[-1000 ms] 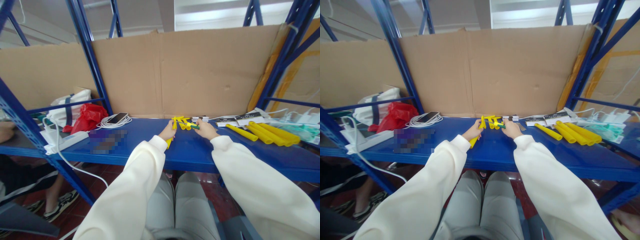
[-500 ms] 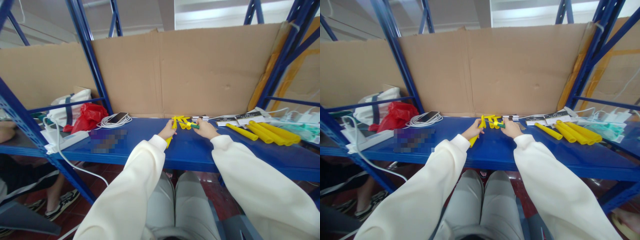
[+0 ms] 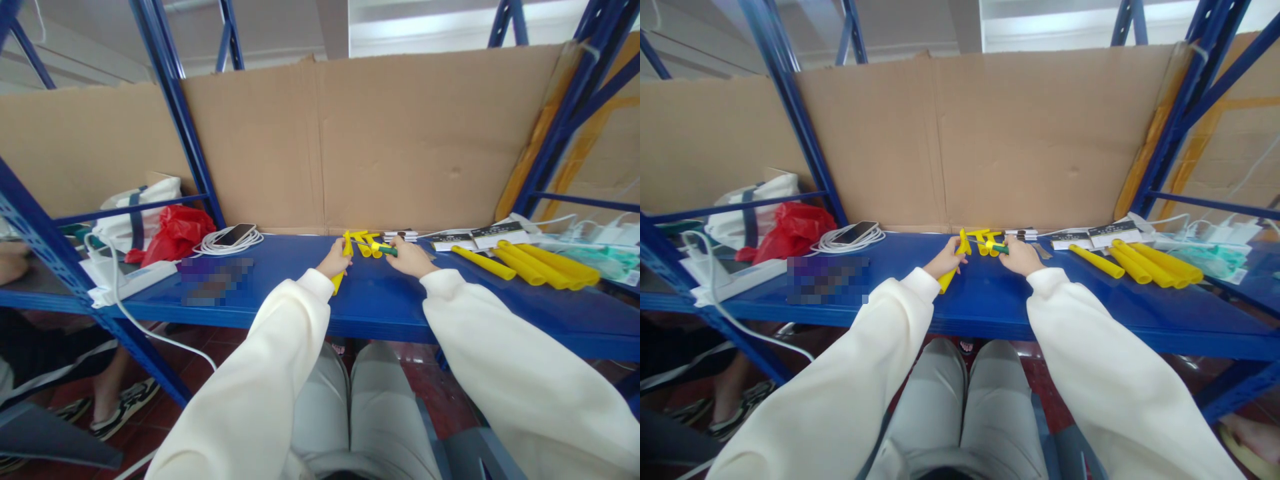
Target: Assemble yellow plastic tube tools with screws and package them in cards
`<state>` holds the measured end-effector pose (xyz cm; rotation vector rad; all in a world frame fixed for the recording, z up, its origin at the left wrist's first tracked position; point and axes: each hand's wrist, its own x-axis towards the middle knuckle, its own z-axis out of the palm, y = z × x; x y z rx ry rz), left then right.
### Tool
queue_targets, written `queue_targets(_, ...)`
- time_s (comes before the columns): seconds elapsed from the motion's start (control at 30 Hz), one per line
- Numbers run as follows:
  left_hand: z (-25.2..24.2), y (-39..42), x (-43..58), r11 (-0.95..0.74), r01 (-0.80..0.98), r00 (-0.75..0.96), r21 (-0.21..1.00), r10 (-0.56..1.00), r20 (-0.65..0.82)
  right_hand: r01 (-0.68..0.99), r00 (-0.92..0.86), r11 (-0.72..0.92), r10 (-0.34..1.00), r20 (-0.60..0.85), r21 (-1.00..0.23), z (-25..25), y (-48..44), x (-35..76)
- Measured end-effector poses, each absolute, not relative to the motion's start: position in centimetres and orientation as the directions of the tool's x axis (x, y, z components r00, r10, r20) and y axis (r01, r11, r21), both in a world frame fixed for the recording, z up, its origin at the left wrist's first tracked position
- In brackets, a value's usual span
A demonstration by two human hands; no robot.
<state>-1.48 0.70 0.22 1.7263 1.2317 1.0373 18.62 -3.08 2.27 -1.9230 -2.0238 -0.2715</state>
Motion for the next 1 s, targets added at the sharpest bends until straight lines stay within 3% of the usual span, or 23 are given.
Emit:
queue_targets(0.5, -0.26, 1.26, -1.56, -0.251, 0.308, 0.193, 0.918, 0.961, 0.198, 0.988, -0.078, 0.124, 0.910, 0.407, -0.089, 2.19, -3.00, 18.73)
queue_targets(0.77, -0.32, 1.21, -1.46, -0.273, 0.322, 0.190, 0.906, 0.957, 0.220, 0.988, -0.009, 0.069, 0.921, 0.391, -0.139, 2.01, -2.81, 18.90)
queue_targets(1.0, -0.44, 1.38, -1.50, -0.263, 0.325, 0.178, 0.909, 0.960, 0.214, 0.989, -0.101, 0.142, 0.875, 0.473, -0.052, 1.85, -2.56, 19.05)
